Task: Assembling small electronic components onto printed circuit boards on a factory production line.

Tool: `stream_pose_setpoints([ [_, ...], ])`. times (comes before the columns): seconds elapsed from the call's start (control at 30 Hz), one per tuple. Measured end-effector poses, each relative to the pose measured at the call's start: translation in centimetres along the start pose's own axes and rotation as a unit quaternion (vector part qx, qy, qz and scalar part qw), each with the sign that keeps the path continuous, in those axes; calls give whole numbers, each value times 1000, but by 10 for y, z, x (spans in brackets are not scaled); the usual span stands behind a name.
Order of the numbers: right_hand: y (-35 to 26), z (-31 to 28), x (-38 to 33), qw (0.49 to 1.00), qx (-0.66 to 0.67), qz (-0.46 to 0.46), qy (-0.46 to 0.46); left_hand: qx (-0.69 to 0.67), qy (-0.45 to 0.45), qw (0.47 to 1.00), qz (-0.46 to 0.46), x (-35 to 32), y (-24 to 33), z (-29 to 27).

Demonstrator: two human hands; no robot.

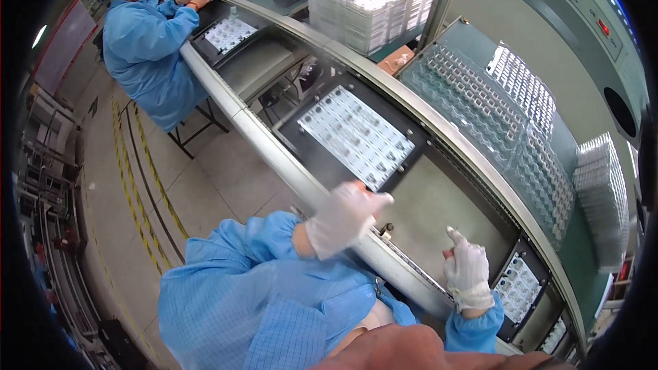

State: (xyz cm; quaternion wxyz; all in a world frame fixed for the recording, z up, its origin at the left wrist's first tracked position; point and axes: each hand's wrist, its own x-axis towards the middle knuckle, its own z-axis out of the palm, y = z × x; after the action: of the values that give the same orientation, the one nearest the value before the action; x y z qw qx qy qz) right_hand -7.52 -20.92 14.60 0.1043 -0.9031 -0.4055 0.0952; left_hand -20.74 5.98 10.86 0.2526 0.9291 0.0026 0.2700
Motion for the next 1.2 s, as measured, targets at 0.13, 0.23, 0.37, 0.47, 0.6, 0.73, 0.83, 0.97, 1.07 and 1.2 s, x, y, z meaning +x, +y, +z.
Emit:
stream_pose_setpoints([
  [0.13,-12,1,26,997,14,-35,65,-83,-99,989,77,5,30,25],
  [0.23,-6,-3,32,991,27,-23,130,-156,-239,950,130,22,46,39],
  [0.37,28,5,29,974,66,-17,217,-156,-150,965,150,60,19,28],
  [0.47,38,20,30,968,81,7,238,-65,-45,994,77,103,-44,4],
  [0.6,62,53,35,952,141,-35,268,-134,68,988,37,136,-141,28],
  [0.73,54,56,33,922,240,2,304,-242,-26,970,-2,144,-144,45],
  [0.83,42,56,36,900,290,69,318,-245,-104,963,39,145,-134,47],
  [0.97,-20,35,47,905,282,113,296,-191,-92,977,37,119,-153,-4],
  [1.07,-47,32,49,902,291,129,291,-146,-134,979,43,115,-160,-45],
  [1.2,-52,31,37,902,284,142,293,-158,-155,975,34,114,-152,-45],
])
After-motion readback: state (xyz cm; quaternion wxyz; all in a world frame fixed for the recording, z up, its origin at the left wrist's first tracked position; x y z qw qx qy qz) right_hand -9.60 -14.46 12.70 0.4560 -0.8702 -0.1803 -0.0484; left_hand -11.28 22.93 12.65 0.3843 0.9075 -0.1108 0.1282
